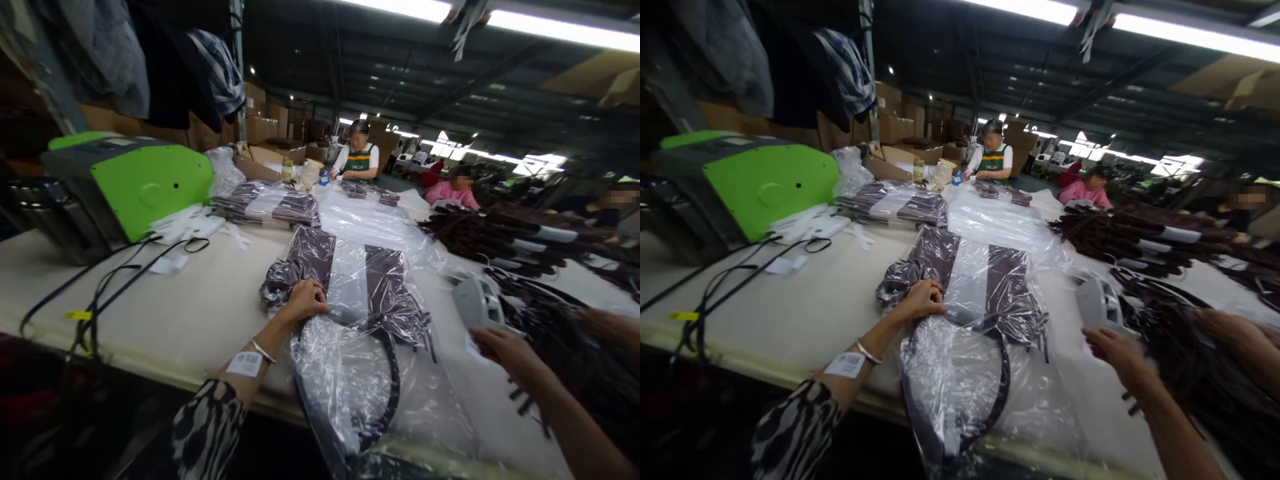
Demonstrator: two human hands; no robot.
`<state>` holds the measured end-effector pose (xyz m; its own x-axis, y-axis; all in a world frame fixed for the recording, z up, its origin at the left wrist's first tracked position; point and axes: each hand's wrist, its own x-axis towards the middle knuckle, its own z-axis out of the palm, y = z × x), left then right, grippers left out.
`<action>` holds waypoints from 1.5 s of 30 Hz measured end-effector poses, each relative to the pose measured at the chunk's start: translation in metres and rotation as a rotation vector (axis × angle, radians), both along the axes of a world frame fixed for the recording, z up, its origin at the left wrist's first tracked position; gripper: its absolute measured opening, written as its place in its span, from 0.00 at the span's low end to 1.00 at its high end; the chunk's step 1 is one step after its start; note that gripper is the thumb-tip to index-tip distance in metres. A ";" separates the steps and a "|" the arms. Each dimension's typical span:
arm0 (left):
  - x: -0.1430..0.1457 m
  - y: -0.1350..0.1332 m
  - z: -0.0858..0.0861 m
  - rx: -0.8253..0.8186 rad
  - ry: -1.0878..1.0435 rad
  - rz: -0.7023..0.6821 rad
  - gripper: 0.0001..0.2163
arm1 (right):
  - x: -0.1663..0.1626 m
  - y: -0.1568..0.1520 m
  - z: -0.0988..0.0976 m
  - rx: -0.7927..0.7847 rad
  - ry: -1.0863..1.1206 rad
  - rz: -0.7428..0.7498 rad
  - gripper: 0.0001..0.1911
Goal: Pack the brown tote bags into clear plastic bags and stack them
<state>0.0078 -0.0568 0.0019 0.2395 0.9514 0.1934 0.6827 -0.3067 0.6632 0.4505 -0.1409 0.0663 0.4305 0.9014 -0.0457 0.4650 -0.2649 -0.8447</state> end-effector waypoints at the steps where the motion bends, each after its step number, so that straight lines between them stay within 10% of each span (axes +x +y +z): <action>1: 0.000 0.000 0.000 -0.002 -0.006 0.001 0.05 | -0.030 0.005 0.007 -0.047 0.036 0.150 0.16; 6: 0.001 -0.001 0.002 -0.008 -0.019 0.005 0.05 | -0.192 0.027 0.024 -0.178 0.030 0.691 0.16; 11: 0.001 -0.003 0.003 0.001 -0.029 0.015 0.05 | -0.257 0.053 -0.005 -0.209 -0.225 0.696 0.16; 24: 0.008 -0.008 0.003 0.013 0.024 0.078 0.01 | -0.258 0.080 -0.019 -0.318 -0.864 0.490 0.26; 40: 0.007 -0.010 0.010 0.028 0.106 0.067 0.02 | -0.247 0.068 -0.004 -0.292 -0.892 0.455 0.13; 45: -0.003 -0.012 0.019 0.063 0.090 -0.028 0.08 | -0.181 0.054 0.003 -0.115 -0.862 0.264 0.12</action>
